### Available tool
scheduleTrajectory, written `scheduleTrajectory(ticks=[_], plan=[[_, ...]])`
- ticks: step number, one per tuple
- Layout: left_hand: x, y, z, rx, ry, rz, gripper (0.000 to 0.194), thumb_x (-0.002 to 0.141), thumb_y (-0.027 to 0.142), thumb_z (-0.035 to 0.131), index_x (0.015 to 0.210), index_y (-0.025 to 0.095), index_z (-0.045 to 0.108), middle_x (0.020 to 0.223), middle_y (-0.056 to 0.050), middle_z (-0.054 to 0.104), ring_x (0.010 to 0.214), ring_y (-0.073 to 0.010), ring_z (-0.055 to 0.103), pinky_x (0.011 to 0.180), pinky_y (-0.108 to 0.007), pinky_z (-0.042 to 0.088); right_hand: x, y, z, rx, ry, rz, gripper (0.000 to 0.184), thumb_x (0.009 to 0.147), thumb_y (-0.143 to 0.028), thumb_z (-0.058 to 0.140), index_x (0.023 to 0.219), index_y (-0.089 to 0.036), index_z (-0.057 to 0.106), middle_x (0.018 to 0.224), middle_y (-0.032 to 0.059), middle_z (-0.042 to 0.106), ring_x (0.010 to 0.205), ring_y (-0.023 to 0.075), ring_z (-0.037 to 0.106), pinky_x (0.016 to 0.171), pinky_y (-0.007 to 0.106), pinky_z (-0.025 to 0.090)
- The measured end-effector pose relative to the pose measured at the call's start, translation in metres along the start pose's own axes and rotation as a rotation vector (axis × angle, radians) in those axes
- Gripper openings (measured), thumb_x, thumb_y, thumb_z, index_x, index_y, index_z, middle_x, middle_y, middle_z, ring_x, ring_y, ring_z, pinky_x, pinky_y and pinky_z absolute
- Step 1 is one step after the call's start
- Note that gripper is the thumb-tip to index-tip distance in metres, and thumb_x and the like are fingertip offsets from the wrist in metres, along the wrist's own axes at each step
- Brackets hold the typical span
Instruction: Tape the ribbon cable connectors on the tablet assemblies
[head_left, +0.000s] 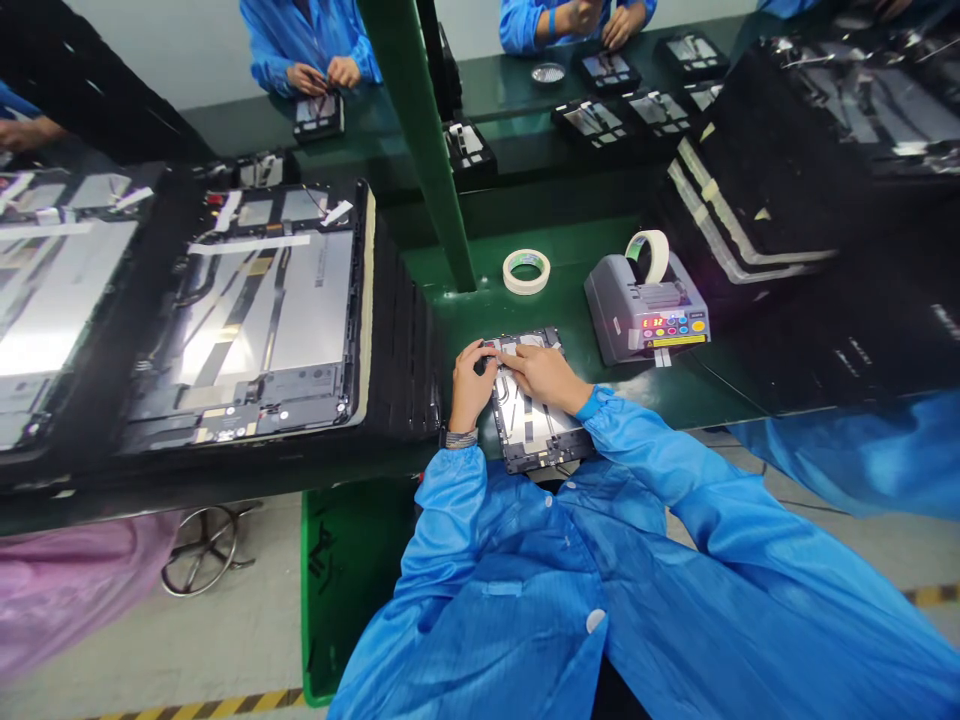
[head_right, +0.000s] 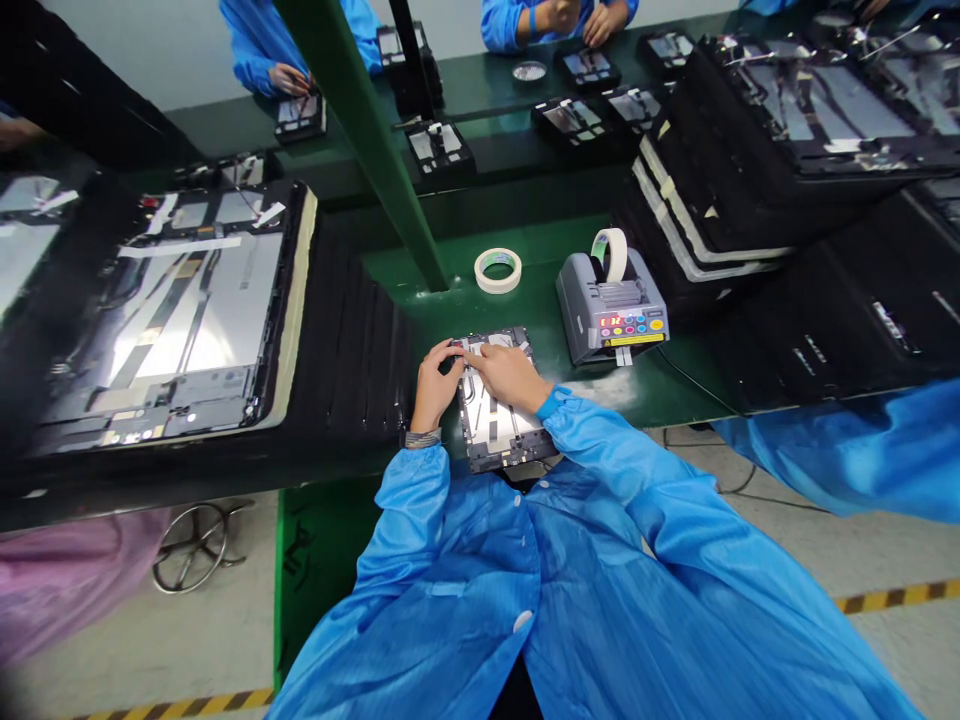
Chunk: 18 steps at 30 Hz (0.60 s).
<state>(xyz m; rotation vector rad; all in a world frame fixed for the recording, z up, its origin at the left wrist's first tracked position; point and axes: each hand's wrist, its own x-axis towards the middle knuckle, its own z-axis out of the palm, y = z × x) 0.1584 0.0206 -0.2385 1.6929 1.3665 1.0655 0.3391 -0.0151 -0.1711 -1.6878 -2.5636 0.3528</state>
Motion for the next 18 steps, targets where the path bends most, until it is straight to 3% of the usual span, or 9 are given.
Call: scheduleTrajectory(ticks=[8,11,14,18], plan=[[0.000,-0.001,0.003,-0.018,0.022,-0.015,0.015,0.090,0.017,0.069,0.097,0.025,0.080,0.136,-0.010,0.069,0.137,-0.0296,0.059,0.123,-0.054,0.040,0.006,0.011,-0.001,-0.064,-0.057,-0.141,0.048,0.104,-0.018,0.044,0.149,-0.019,0.059,0.116,0.0163,0.069,0.099,0.0266,0.064,0.076,0.033,0.039],[0.001,0.000,0.005,-0.001,0.052,-0.026,0.013,0.088,0.018,0.071,0.096,0.026,0.079,0.134,-0.010,0.070,0.135,-0.0299,0.060,0.123,-0.055,0.039,0.005,0.016,-0.004,0.009,-0.034,-0.115,0.047,0.102,-0.017,0.045,0.144,-0.020,0.065,0.112,0.0142,0.069,0.098,0.0262,0.063,0.078,0.033,0.041],[0.001,0.002,0.003,0.016,0.038,-0.021,0.017,0.085,0.015,0.072,0.096,0.026,0.079,0.133,-0.009,0.071,0.135,-0.0295,0.060,0.122,-0.055,0.039,-0.017,0.016,-0.001,0.163,0.184,0.061,0.046,0.104,-0.020,0.039,0.141,-0.017,0.066,0.110,0.0140,0.068,0.106,0.0278,0.062,0.088,0.035,0.045],[0.003,0.000,-0.001,-0.014,0.002,-0.020,0.020,0.080,0.013,0.074,0.094,0.026,0.080,0.131,-0.008,0.071,0.134,-0.0289,0.060,0.122,-0.054,0.039,-0.077,0.014,0.021,0.391,0.486,0.277,0.046,0.106,-0.028,0.037,0.141,-0.015,0.065,0.115,0.0159,0.066,0.115,0.0309,0.059,0.102,0.043,0.048]])
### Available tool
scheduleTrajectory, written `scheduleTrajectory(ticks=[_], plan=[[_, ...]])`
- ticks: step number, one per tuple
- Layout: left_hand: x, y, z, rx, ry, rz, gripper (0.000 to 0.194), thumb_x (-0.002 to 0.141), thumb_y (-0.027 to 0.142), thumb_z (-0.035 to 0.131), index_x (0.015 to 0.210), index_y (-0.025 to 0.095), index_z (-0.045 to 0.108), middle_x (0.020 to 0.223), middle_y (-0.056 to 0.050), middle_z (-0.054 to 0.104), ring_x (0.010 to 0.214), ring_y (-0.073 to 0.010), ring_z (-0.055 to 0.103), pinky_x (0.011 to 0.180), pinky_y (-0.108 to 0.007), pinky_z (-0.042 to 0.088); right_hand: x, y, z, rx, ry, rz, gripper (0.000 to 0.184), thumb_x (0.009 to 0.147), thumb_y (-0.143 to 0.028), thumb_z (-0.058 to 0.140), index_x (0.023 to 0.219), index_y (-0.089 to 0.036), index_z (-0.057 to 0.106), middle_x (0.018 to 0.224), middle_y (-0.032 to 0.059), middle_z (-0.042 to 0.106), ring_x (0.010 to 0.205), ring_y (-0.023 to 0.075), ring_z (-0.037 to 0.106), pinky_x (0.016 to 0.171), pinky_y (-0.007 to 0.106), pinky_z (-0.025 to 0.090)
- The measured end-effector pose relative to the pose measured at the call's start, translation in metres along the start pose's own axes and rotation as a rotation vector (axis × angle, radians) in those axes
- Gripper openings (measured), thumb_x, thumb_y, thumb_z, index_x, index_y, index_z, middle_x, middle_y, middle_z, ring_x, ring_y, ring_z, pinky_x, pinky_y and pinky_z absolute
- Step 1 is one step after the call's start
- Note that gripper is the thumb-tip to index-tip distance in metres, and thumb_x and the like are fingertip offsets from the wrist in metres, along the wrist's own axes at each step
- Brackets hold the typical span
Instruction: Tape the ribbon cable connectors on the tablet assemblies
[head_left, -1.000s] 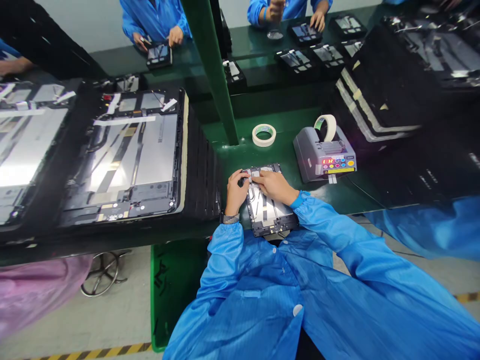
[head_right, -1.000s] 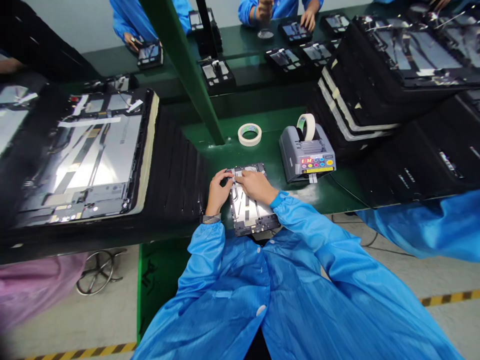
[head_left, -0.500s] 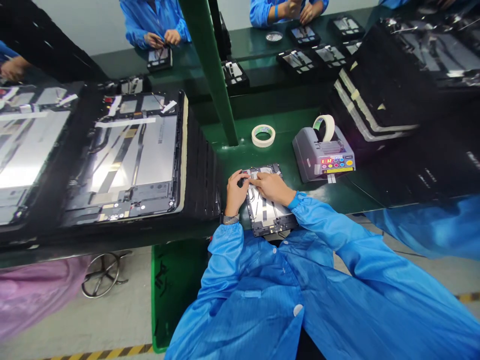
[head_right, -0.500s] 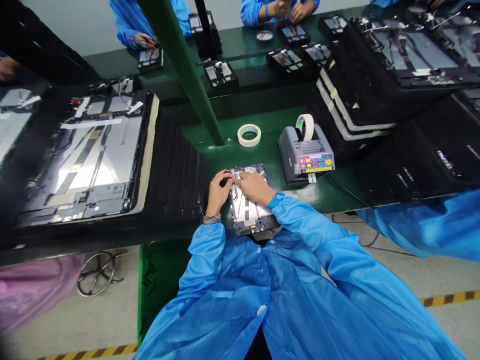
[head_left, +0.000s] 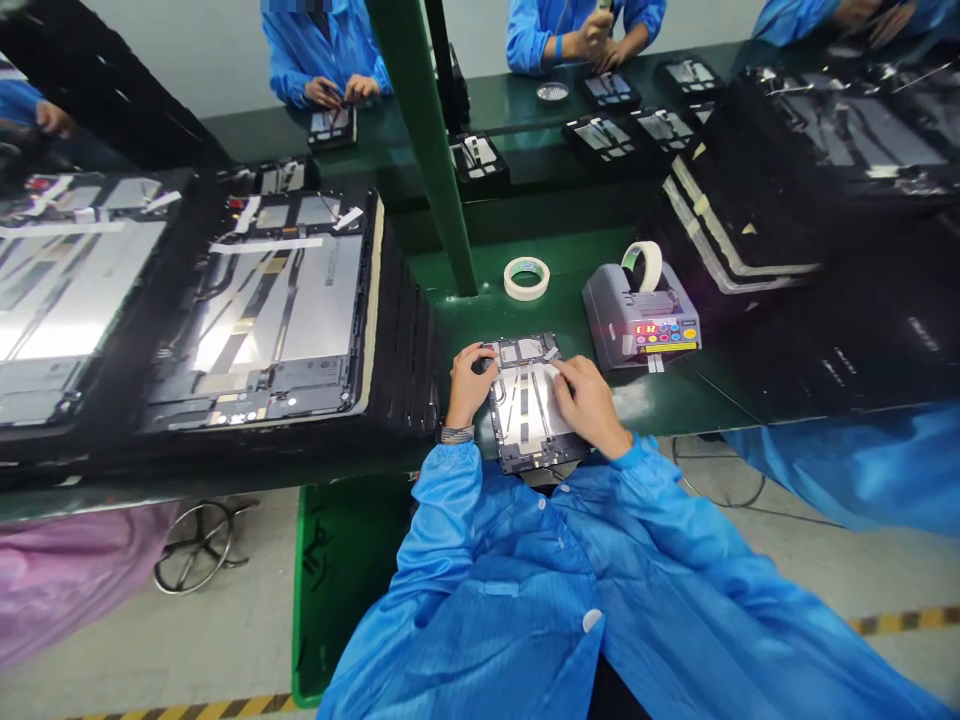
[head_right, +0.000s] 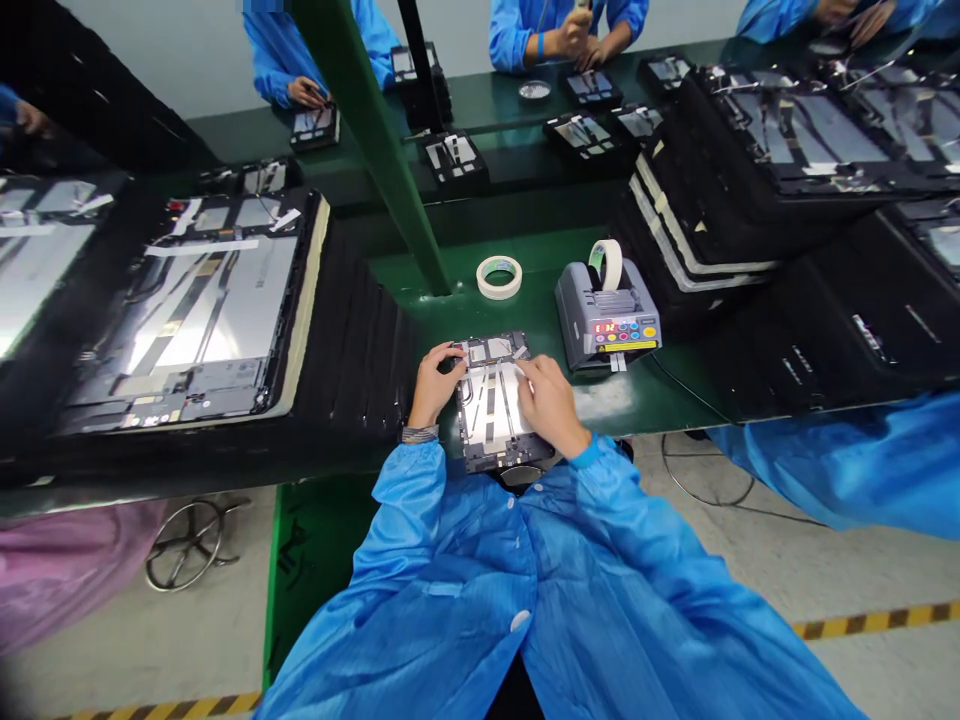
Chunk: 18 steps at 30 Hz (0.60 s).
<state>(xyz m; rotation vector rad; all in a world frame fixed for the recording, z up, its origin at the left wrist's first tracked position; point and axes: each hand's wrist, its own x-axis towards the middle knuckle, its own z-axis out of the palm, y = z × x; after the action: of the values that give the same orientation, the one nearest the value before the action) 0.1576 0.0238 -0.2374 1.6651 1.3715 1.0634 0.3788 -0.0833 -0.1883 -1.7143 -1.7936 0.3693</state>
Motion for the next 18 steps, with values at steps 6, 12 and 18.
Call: scheduleTrajectory(ticks=[6,12,18], plan=[[0.013,0.000,0.007,-0.034,-0.014,-0.070,0.029,0.075,0.009,0.070,0.099,0.023,0.078,0.124,-0.007,0.072,0.128,-0.0271,0.063,0.122,-0.051,0.041,-0.065,0.023,0.007,0.209,0.081,0.198,0.048,0.102,-0.037,0.050,0.141,-0.015,0.065,0.134,0.0172,0.068,0.128,0.0330,0.057,0.116,0.053,0.043],[-0.059,0.023,0.006,0.077,0.128,-0.131,0.071,0.091,0.031,0.070,0.158,0.021,0.045,0.165,-0.015,0.045,0.158,-0.0310,0.037,0.133,-0.049,0.027,-0.075,0.021,0.032,0.253,0.040,0.244,0.065,0.102,-0.049,0.049,0.156,-0.013,0.051,0.159,0.0200,0.052,0.156,0.0354,0.037,0.126,0.060,0.030],[-0.163,0.041,0.026,0.131,0.109,-0.184,0.073,0.098,0.048,0.063,0.161,0.022,0.039,0.169,-0.014,0.042,0.163,-0.0305,0.029,0.137,-0.053,0.009,-0.089,0.021,0.052,0.306,0.134,0.155,0.071,0.102,-0.046,0.050,0.163,-0.010,0.040,0.163,0.0219,0.049,0.157,0.0339,0.040,0.131,0.064,0.019]])
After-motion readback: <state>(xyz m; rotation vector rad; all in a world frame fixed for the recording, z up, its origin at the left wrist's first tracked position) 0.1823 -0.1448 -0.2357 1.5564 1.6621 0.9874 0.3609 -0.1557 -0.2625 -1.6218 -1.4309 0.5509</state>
